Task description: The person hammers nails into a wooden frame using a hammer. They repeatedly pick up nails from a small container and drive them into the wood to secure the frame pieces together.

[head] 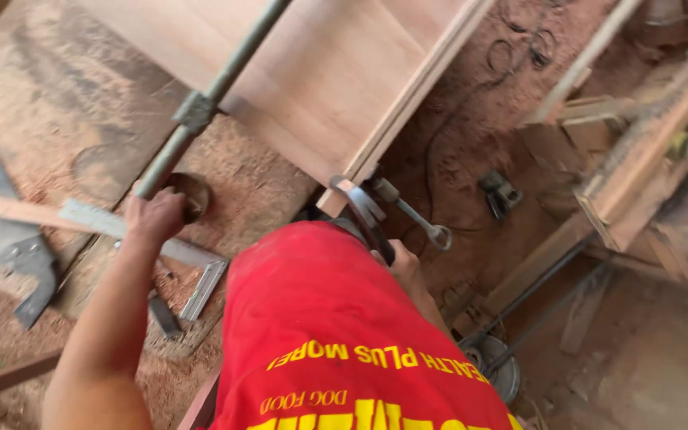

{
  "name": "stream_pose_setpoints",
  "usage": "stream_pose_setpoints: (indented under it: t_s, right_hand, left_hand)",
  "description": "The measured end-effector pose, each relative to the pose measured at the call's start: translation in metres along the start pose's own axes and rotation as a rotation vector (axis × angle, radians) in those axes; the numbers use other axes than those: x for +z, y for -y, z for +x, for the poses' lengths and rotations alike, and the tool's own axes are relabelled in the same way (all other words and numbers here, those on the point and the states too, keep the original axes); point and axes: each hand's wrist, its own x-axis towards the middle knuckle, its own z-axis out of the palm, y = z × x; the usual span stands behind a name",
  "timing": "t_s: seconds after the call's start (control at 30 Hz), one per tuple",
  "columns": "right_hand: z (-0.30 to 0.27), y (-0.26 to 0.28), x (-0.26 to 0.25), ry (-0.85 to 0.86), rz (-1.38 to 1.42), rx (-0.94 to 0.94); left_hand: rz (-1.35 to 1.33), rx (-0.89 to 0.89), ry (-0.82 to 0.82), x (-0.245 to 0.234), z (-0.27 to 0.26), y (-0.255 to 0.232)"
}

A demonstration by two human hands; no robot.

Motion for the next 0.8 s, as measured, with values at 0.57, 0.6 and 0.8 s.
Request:
stream_pose_setpoints:
  t_s: [0.57,0.6,0.8]
  right_hand:
    - [-0.001,-0.017,0.004,0.038,0.03,-0.138]
    - [0.0,-0.014,0.002,0.012,0.03,-0.112]
    - [-0.009,0.018,-0.014,0.088,0.123,-0.011]
  left_hand:
    - [0.085,0.006,0.15,0.001,0.006,-0.003]
    - [0.008,0.021,0.033,0.008,0.002,0.001]
    - [-0.09,-0.045,-0.121,-0.005,-0.008,0.001]
